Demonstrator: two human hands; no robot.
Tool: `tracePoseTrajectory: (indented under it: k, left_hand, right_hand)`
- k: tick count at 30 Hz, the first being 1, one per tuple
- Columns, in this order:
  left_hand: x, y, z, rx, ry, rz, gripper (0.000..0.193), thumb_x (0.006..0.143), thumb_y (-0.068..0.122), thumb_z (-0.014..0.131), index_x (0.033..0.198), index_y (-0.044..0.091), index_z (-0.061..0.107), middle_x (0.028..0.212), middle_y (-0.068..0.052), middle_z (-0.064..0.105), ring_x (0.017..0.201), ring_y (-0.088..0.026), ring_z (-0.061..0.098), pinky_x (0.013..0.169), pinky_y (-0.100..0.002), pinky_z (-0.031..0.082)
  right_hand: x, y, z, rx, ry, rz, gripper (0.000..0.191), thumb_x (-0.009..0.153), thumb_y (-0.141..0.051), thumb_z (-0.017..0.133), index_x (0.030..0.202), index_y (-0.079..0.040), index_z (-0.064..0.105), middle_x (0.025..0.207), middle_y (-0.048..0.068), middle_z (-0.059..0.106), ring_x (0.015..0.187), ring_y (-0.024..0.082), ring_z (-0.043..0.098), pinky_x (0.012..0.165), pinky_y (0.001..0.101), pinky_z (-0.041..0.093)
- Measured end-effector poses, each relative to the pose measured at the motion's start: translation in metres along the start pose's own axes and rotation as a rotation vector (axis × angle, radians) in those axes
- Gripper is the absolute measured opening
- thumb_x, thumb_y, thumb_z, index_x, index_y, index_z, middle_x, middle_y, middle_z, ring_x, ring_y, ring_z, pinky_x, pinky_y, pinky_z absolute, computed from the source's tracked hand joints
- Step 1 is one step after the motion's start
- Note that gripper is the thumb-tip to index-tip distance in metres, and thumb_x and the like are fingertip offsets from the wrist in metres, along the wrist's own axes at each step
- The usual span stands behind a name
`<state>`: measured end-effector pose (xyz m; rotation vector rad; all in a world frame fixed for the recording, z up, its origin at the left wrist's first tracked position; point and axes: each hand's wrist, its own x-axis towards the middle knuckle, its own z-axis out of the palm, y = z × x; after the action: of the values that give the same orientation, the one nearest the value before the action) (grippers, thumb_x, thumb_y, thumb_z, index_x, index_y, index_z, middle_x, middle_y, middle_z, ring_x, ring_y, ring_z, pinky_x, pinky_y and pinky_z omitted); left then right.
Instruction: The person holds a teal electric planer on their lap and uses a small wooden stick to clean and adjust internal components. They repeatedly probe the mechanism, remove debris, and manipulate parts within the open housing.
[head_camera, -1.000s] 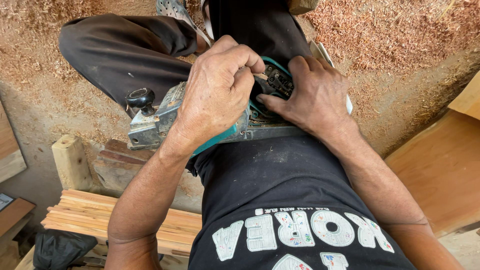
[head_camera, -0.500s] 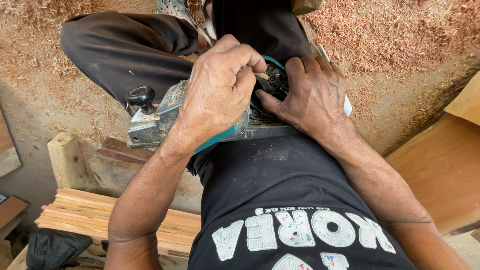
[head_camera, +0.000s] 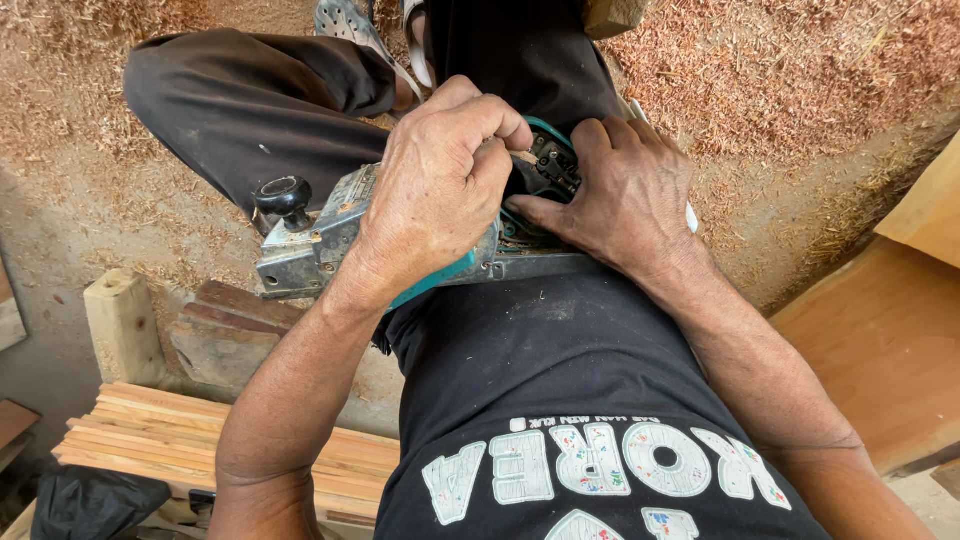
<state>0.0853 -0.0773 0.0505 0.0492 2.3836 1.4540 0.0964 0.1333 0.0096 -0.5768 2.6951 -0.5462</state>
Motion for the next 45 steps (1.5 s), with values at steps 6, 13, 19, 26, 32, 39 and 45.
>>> tracePoseTrajectory:
  k: [6,13,19,26,32,39,45]
  left_hand:
    - [-0.003,0.003,0.002,-0.006,0.018,0.022,0.017,0.096,-0.003,0.057,0.097,0.002,0.073,0.094,-0.008,0.065,0.08,-0.019,0.067,0.072,-0.035,0.055]
    - [-0.008,0.004,-0.001,-0.008,0.021,0.002,0.017,0.096,-0.003,0.057,0.096,0.003,0.073,0.094,-0.008,0.066,0.081,-0.018,0.068,0.073,-0.034,0.056]
    - [-0.012,0.005,-0.001,-0.028,0.038,-0.003,0.018,0.096,-0.003,0.056,0.096,0.003,0.073,0.095,-0.007,0.067,0.084,-0.018,0.069,0.075,-0.033,0.057]
    - [-0.018,0.008,-0.002,-0.034,0.047,0.007,0.018,0.096,-0.003,0.056,0.098,0.002,0.073,0.096,-0.007,0.066,0.085,-0.019,0.069,0.077,-0.034,0.056]
    - [-0.02,0.009,0.0,-0.035,0.053,-0.005,0.018,0.096,-0.003,0.056,0.098,0.003,0.073,0.095,-0.007,0.065,0.084,-0.019,0.069,0.077,-0.034,0.056]
    - [-0.021,0.01,0.0,-0.044,0.053,0.01,0.017,0.096,-0.004,0.056,0.097,0.002,0.072,0.096,-0.008,0.066,0.086,-0.019,0.069,0.078,-0.033,0.056]
    - [-0.026,0.011,-0.001,-0.061,0.074,0.046,0.016,0.096,-0.006,0.057,0.098,0.001,0.071,0.096,-0.007,0.066,0.085,-0.019,0.069,0.077,-0.033,0.056]
  right_hand:
    - [-0.001,-0.001,0.0,-0.047,-0.028,0.022,0.058,0.076,-0.055,0.088,0.086,-0.004,0.062,0.081,0.013,0.065,0.073,0.029,0.065,0.064,0.0468,0.053]
    - [-0.003,-0.004,-0.003,-0.045,0.015,-0.014,0.056,0.075,-0.052,0.09,0.084,-0.005,0.06,0.08,0.011,0.063,0.073,0.028,0.064,0.063,0.0463,0.052]
    - [-0.004,-0.003,-0.003,0.009,-0.005,-0.011,0.06,0.077,-0.055,0.092,0.083,-0.005,0.06,0.077,0.011,0.061,0.07,0.028,0.063,0.06,0.0451,0.052]
    - [-0.007,-0.005,0.002,-0.045,0.041,-0.038,0.056,0.076,-0.052,0.089,0.084,-0.004,0.061,0.079,0.013,0.062,0.071,0.028,0.064,0.059,0.046,0.05]
    - [-0.008,-0.006,0.0,-0.033,0.027,-0.017,0.056,0.077,-0.051,0.088,0.085,-0.003,0.06,0.08,0.014,0.063,0.074,0.031,0.064,0.062,0.0472,0.051]
    - [-0.01,-0.003,-0.005,0.002,0.047,-0.054,0.059,0.074,-0.052,0.092,0.086,-0.004,0.06,0.082,0.013,0.064,0.075,0.031,0.065,0.062,0.0471,0.052]
    - [-0.013,0.0,-0.001,0.023,0.063,-0.054,0.062,0.072,-0.054,0.095,0.086,-0.005,0.06,0.08,0.011,0.064,0.073,0.03,0.066,0.06,0.044,0.053]
